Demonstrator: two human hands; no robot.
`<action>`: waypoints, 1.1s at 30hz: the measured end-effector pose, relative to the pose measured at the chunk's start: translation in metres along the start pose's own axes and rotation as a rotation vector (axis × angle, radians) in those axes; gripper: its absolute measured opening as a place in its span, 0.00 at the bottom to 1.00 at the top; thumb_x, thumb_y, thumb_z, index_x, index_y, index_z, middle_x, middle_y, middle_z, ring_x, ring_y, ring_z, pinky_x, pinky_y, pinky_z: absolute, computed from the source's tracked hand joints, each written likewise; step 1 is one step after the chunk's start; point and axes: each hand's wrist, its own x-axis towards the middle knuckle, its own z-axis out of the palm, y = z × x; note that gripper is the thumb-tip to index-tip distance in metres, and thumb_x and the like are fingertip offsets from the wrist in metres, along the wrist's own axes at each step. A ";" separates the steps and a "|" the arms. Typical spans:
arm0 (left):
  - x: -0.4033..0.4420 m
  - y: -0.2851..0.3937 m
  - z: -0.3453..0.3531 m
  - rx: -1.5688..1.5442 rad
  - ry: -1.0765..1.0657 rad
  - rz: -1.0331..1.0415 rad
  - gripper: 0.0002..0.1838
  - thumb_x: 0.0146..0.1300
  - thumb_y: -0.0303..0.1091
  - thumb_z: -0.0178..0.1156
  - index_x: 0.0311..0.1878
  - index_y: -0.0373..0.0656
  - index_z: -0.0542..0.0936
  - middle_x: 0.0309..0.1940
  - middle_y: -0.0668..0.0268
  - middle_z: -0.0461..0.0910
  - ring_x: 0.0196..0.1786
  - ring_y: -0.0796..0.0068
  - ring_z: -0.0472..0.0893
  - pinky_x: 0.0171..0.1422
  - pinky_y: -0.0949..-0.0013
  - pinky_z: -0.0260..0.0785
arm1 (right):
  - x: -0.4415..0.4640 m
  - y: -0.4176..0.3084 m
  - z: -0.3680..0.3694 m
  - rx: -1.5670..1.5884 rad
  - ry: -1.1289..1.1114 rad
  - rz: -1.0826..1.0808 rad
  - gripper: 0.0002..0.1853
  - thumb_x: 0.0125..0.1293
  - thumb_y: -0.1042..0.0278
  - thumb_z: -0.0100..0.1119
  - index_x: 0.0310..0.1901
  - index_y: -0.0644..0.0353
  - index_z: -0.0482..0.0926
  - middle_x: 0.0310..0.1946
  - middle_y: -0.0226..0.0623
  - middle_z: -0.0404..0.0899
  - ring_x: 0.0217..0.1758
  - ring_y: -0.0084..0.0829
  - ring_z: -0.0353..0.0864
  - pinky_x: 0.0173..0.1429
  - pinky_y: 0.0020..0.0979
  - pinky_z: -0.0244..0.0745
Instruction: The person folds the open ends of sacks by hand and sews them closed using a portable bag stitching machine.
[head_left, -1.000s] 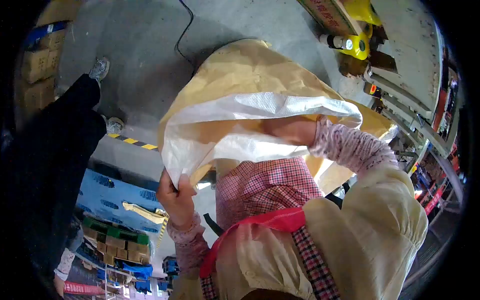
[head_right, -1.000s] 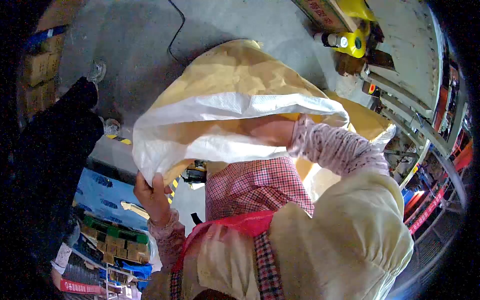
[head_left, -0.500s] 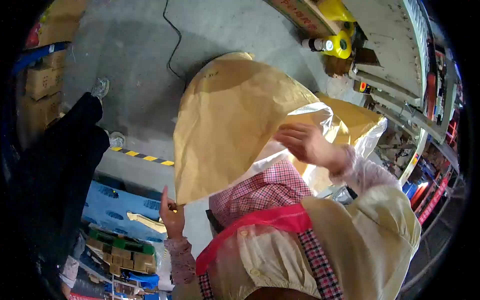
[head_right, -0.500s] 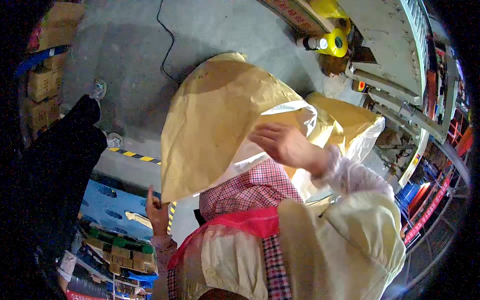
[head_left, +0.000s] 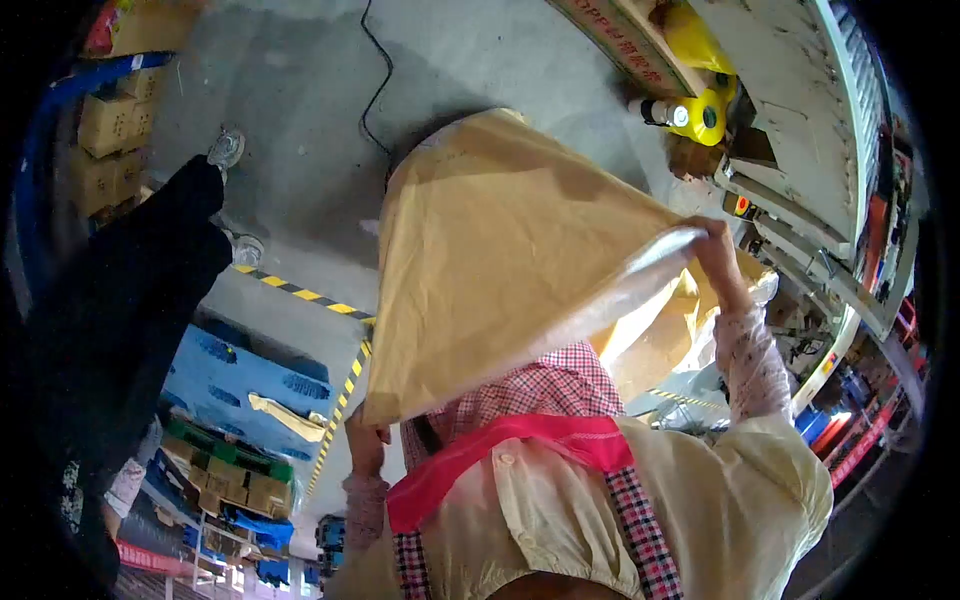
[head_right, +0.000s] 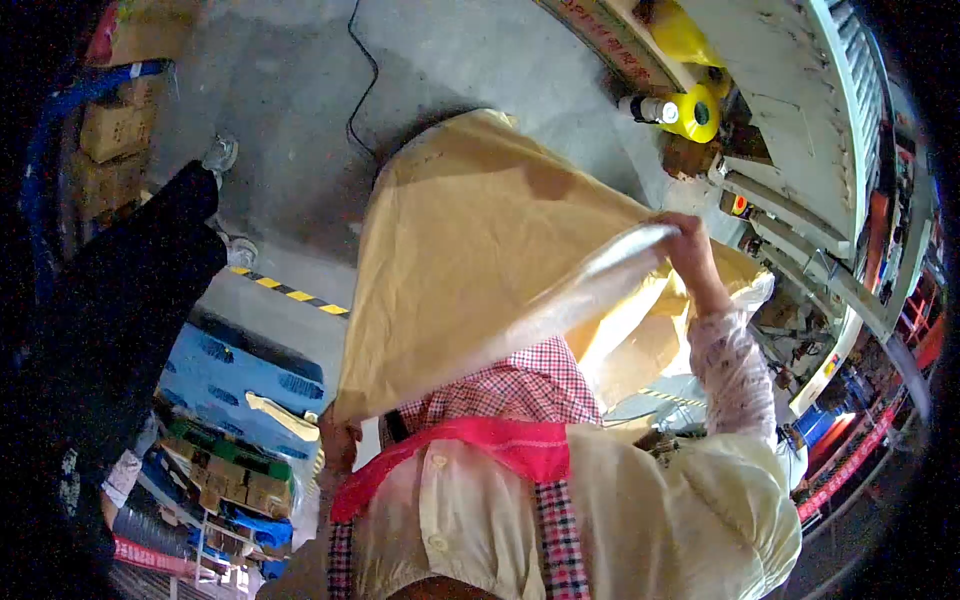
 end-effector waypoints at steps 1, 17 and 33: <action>-0.006 -0.007 0.007 -0.200 0.057 -0.037 0.17 0.60 0.32 0.45 0.47 0.35 0.77 0.15 0.71 0.71 0.14 0.84 0.64 0.17 0.77 0.55 | -0.013 0.013 0.004 -0.058 0.036 -0.114 0.12 0.52 0.81 0.46 0.35 0.66 0.81 0.25 0.32 0.80 0.29 0.23 0.76 0.34 0.25 0.71; 0.091 -0.035 -0.075 -0.175 -0.062 -0.072 0.27 0.55 0.32 0.58 0.59 0.36 0.66 0.44 0.54 0.75 0.42 0.68 0.76 0.43 0.68 0.73 | 0.059 -0.012 -0.013 0.163 -0.348 0.062 0.11 0.46 0.82 0.56 0.35 0.63 0.78 0.31 0.31 0.78 0.34 0.25 0.77 0.40 0.23 0.71; 0.310 -0.098 0.034 0.183 -0.079 0.199 0.26 0.58 0.33 0.56 0.59 0.37 0.66 0.50 0.55 0.72 0.50 0.65 0.71 0.53 0.66 0.64 | 0.056 -0.007 -0.020 0.143 -0.182 -0.063 0.12 0.48 0.77 0.64 0.28 0.57 0.68 0.24 0.25 0.68 0.28 0.18 0.69 0.30 0.21 0.65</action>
